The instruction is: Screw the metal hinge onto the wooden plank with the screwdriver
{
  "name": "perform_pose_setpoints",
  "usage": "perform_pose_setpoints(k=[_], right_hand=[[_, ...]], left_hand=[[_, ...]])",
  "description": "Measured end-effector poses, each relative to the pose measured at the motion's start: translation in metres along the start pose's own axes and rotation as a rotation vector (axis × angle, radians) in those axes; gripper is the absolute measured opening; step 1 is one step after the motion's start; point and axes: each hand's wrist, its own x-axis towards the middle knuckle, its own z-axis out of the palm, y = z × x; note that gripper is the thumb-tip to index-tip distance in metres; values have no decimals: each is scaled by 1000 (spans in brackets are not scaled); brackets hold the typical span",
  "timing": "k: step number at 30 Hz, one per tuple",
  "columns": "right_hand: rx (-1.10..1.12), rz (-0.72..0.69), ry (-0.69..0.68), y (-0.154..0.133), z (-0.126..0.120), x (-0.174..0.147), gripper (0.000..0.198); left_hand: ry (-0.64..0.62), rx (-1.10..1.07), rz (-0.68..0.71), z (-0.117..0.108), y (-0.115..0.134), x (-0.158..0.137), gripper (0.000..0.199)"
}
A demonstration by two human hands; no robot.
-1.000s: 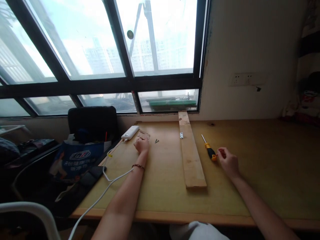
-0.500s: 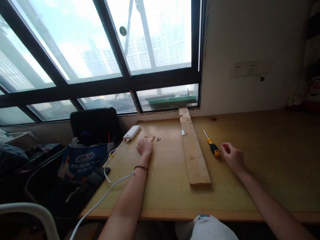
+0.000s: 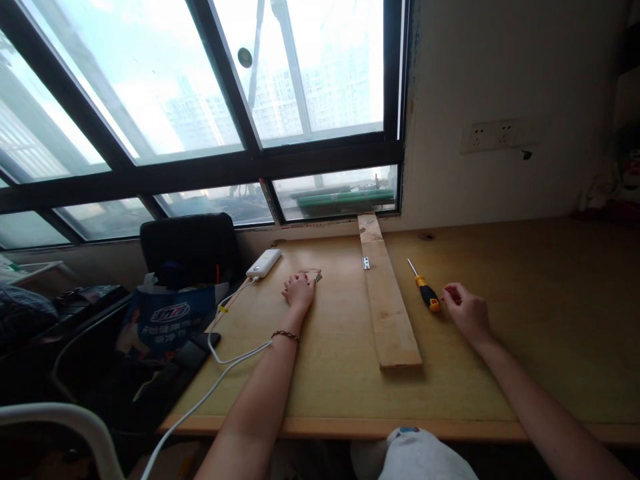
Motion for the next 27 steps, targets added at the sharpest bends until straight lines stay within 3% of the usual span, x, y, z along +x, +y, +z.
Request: perform_pose_setpoints(k=[18, 24, 27], right_hand=[[-19, 2, -22, 0, 1, 1, 25], [-3, 2, -54, -3, 1, 1, 27], [-8, 3, -57, -3, 0, 1, 26]], left_hand=[[25, 69, 5, -4, 23, -19, 45], [-8, -37, 266, -7, 27, -19, 36], [-64, -33, 273, -4, 27, -18, 33]])
